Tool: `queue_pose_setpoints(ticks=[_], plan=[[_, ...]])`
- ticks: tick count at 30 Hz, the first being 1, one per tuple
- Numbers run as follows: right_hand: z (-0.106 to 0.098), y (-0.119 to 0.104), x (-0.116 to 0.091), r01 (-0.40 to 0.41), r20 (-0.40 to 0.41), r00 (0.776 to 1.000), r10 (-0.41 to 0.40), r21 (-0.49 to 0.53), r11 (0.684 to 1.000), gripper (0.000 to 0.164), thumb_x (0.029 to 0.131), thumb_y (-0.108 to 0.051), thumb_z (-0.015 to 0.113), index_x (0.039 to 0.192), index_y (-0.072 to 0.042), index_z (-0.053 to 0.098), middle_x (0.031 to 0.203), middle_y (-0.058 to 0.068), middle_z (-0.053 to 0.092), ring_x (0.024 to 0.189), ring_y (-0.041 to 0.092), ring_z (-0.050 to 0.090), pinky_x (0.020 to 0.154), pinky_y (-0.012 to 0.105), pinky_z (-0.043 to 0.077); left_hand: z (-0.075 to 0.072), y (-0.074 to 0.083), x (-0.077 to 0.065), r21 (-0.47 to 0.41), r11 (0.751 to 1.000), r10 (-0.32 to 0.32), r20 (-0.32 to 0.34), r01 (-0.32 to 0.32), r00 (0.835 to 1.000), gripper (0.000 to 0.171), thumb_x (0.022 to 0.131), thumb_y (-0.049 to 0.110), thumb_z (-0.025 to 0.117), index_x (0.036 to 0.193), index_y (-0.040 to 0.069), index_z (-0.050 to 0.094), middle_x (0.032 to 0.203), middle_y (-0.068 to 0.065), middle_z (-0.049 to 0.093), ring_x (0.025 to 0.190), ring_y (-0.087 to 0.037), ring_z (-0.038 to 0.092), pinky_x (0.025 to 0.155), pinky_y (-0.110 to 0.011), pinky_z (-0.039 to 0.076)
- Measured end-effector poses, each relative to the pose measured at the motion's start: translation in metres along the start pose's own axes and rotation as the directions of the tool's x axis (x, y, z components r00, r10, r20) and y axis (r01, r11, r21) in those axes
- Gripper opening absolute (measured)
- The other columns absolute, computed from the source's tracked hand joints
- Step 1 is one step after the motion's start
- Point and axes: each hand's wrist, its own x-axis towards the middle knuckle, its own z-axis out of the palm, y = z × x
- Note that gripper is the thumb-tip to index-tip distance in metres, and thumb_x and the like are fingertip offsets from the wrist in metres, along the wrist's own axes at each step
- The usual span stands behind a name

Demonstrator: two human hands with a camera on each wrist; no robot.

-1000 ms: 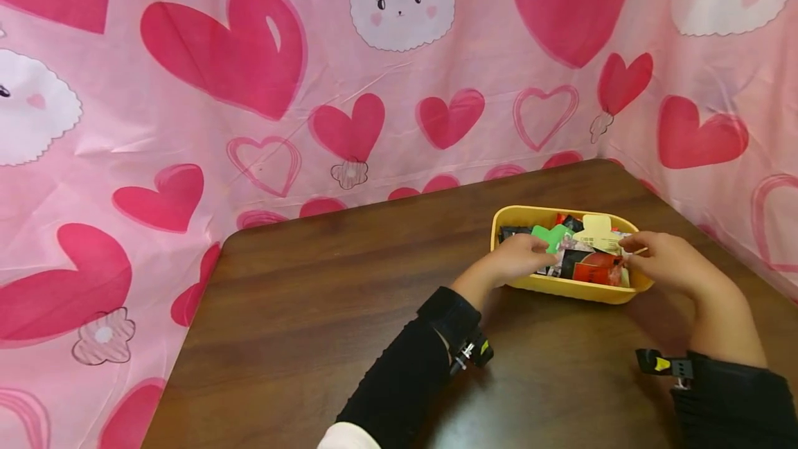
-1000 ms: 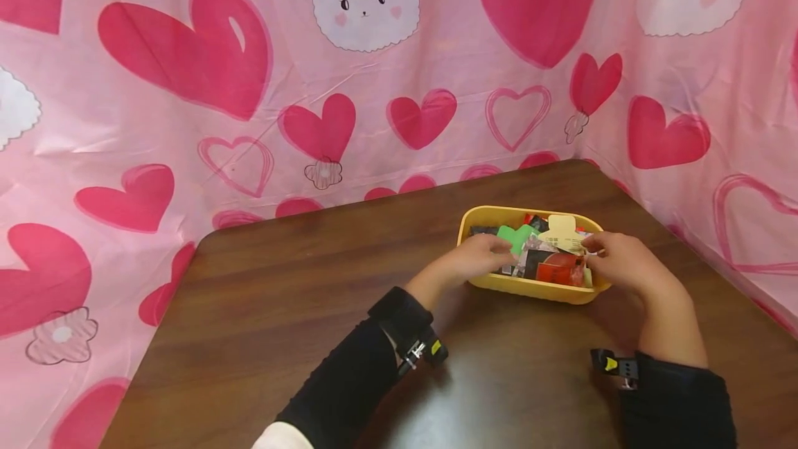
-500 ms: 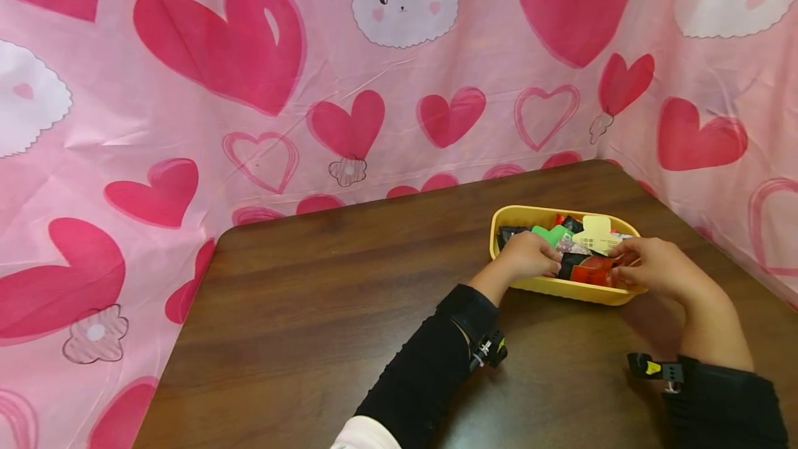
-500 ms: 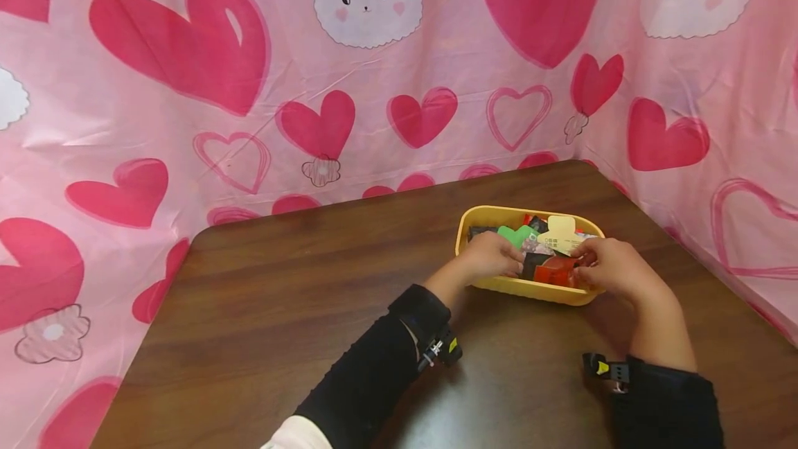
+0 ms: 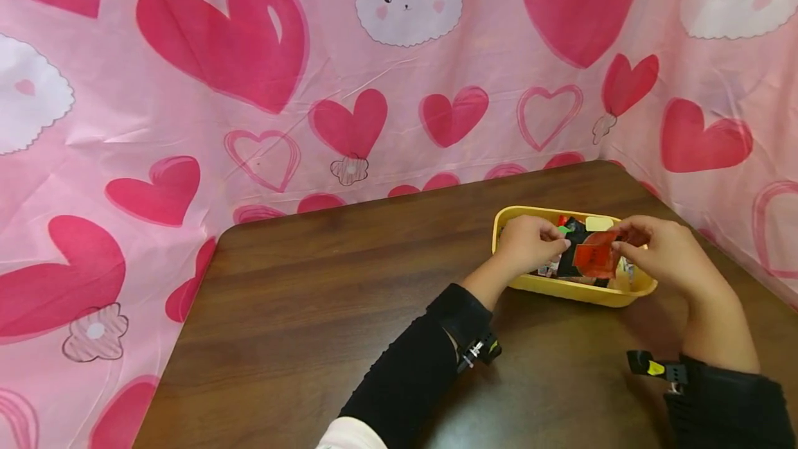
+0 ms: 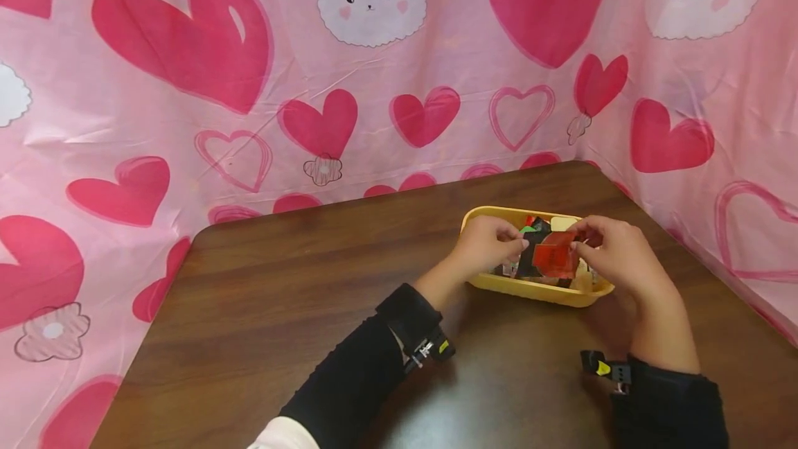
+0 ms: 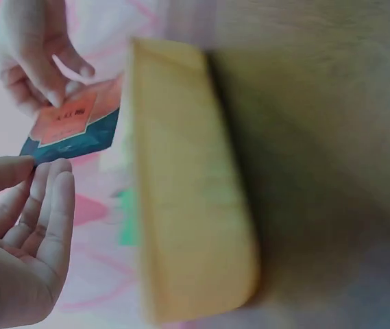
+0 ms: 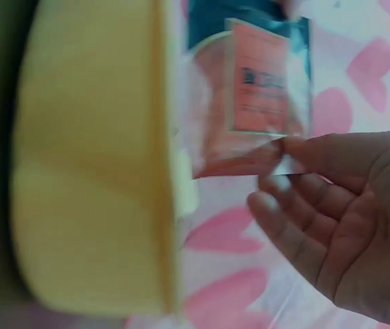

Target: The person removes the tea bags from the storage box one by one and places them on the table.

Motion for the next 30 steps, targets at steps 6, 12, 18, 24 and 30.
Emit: queue_pose_setpoints(ticks=[6,12,18,24,30], plan=[[0.014,-0.034,0.0,0.101,-0.013,0.995,-0.101,0.233,0.967,0.02,0.091,-0.004,0.068,0.109,0.003,0.065,0.078,0.006,0.067,0.068,0.008,0.059,0.053,0.025,0.054,-0.041,-0.011,-0.038,-0.26,0.966,-0.016,0.004,0.016,1.0,0.01,0.09,0.015,0.073,0.086,0.005,0.074,0.063,0.004,0.066,0.061,-0.013,0.068,0.056,-0.023,0.057],[0.051,-0.06,-0.012,-0.004,0.207,0.971,-0.12,0.516,0.856,0.029,0.089,0.002,0.067,0.114,0.013,0.057,0.086,0.012,0.064,0.068,0.016,0.065,0.06,0.031,0.06,-0.056,-0.042,-0.091,-0.506,0.84,-0.168,0.098,0.194,0.981,0.009,0.087,0.001,0.072,0.084,-0.007,0.069,0.065,-0.01,0.068,0.055,-0.019,0.066,0.063,-0.046,0.06],[0.09,-0.069,-0.03,-0.16,0.422,0.897,-0.131,0.586,0.794,0.028,0.087,-0.002,0.07,0.108,0.011,0.056,0.086,0.014,0.062,0.066,0.02,0.065,0.057,0.036,0.059,-0.051,-0.068,-0.13,-0.555,0.755,-0.3,0.182,0.349,0.937,0.008,0.083,-0.005,0.071,0.087,-0.005,0.064,0.067,-0.014,0.068,0.052,-0.017,0.063,0.054,-0.036,0.059],[0.112,-0.064,-0.036,-0.2,0.548,0.822,-0.158,0.537,0.819,0.02,0.086,-0.002,0.071,0.101,0.004,0.059,0.083,0.01,0.06,0.065,0.022,0.064,0.057,0.034,0.059,-0.04,-0.088,-0.144,-0.526,0.741,-0.348,0.232,0.418,0.908,0.013,0.083,-0.008,0.07,0.09,-0.002,0.06,0.063,-0.012,0.065,0.05,-0.016,0.062,0.05,-0.031,0.058],[0.118,-0.061,-0.031,-0.2,0.616,0.771,-0.159,0.472,0.859,0.018,0.083,0.0,0.072,0.097,-0.001,0.06,0.078,0.007,0.056,0.063,0.021,0.063,0.055,0.031,0.059,-0.032,-0.092,-0.145,-0.471,0.77,-0.374,0.215,0.432,0.902,0.02,0.081,-0.009,0.072,0.091,0.0,0.057,0.061,-0.013,0.064,0.047,-0.017,0.062,0.046,-0.033,0.057]])
